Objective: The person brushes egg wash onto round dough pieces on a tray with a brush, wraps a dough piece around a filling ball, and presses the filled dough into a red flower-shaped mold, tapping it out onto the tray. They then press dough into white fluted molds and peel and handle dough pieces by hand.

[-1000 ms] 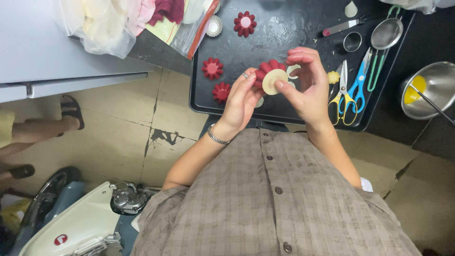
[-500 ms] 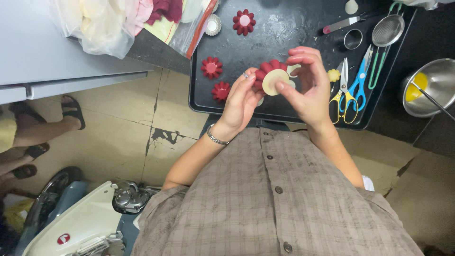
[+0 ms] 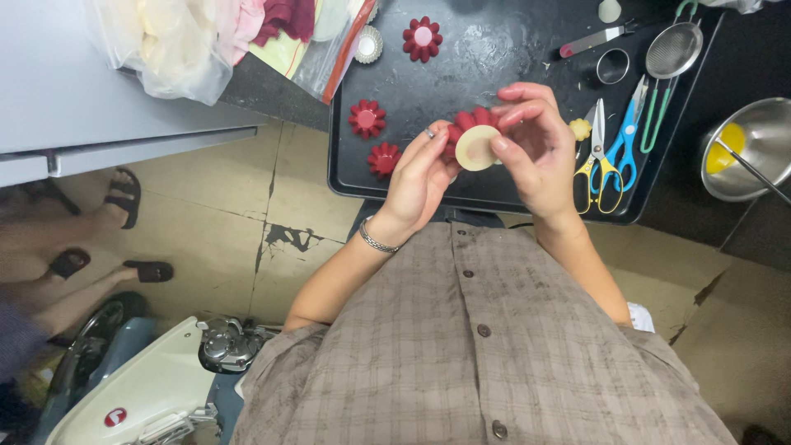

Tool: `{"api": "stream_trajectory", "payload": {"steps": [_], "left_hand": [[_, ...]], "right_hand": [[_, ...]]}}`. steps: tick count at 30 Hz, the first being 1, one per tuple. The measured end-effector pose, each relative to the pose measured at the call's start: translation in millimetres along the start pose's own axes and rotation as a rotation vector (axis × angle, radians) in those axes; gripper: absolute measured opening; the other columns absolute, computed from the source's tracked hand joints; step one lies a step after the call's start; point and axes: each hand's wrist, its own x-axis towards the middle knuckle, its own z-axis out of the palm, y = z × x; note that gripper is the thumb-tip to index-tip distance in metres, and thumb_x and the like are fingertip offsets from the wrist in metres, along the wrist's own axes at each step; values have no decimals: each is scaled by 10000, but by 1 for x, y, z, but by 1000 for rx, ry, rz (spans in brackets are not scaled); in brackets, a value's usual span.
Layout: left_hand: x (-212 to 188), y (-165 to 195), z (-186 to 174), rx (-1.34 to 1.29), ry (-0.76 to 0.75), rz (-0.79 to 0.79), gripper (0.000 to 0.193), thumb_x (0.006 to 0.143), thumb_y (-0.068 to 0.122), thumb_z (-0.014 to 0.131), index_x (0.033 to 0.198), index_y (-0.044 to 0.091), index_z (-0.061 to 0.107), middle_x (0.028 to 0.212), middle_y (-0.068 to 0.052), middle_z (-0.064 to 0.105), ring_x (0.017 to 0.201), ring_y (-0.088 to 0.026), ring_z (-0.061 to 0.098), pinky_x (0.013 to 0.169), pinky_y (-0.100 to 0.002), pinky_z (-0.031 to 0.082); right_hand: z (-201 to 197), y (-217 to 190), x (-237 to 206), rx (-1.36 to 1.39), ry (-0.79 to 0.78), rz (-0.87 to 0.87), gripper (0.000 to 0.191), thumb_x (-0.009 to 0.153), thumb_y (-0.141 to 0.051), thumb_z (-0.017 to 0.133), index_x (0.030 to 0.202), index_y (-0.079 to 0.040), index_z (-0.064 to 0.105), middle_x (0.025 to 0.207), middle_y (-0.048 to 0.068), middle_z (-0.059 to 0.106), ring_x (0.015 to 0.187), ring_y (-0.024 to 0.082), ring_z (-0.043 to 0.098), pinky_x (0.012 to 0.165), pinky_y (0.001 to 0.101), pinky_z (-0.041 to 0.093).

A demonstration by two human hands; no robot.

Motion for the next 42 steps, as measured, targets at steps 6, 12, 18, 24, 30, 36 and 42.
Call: {"api": "stream_trajectory", "payload": {"steps": [6, 12, 18, 24, 30, 36, 42], "left_hand": [[2, 1, -2, -45, -6, 24, 222, 1148, 206, 442, 1253, 41, 547, 1273, -80, 619, 1231, -175, 581, 1097, -373, 450], [1, 1, 1, -46, 10, -5, 227, 1130, 204, 453, 1268, 49, 544, 1288, -75, 615, 1245, -181, 577, 1105, -392, 449], [1, 0, 2, -62, 15, -24, 232, 1130, 207, 453, 1282, 54, 537, 1300, -76, 610, 1251, -190, 573, 1098, -406, 446], [0, 0, 3, -56, -6, -30, 238, 1135, 207, 452, 1293, 50, 536, 1321, -79, 606, 1273, -189, 565, 1110, -405, 443], [1, 2, 4, -66, 3, -40, 250, 1130, 207, 445, 1303, 49, 532, 1337, -90, 603, 1269, -201, 569, 1100, -405, 443], [2, 3, 3, -58, -18, -16, 251, 1133, 202, 451, 1302, 39, 538, 1342, -93, 601, 1289, -200, 568, 1130, -407, 449], [1, -1, -7, -70, 40, -38, 242, 1124, 199, 455, 1288, 47, 548, 1317, -79, 606, 1259, -195, 567, 1078, -387, 455]], "right_hand": [[-4, -3, -2, -102, -2, 45, 133, 948, -75, 742, 974, -23, 622, 1351, 96, 536, 1166, 166, 572, 1069, 323, 476], [-5, -4, -2, -49, -4, 66, 101, 945, -56, 729, 950, -36, 630, 1313, 100, 562, 1257, 187, 559, 1125, 339, 451], [-7, -1, -3, 40, 3, 84, 97, 937, -54, 728, 939, -41, 632, 1305, 104, 569, 1240, 186, 560, 1112, 343, 451], [-11, 1, -4, 93, 1, 94, 95, 930, -48, 727, 932, -41, 632, 1305, 108, 570, 1246, 186, 556, 1124, 345, 443], [-10, 1, -4, 100, -3, 90, 83, 937, -42, 708, 960, -38, 628, 1295, 110, 576, 1205, 168, 555, 1102, 327, 440], [-11, 2, -2, 263, 27, 143, 85, 953, -68, 676, 1016, -35, 631, 1301, 108, 575, 1062, 147, 579, 1011, 299, 470], [-23, 27, -2, 181, -2, 101, 100, 973, -27, 699, 1016, -28, 609, 1259, 107, 575, 1115, 139, 601, 1015, 295, 500]]}}
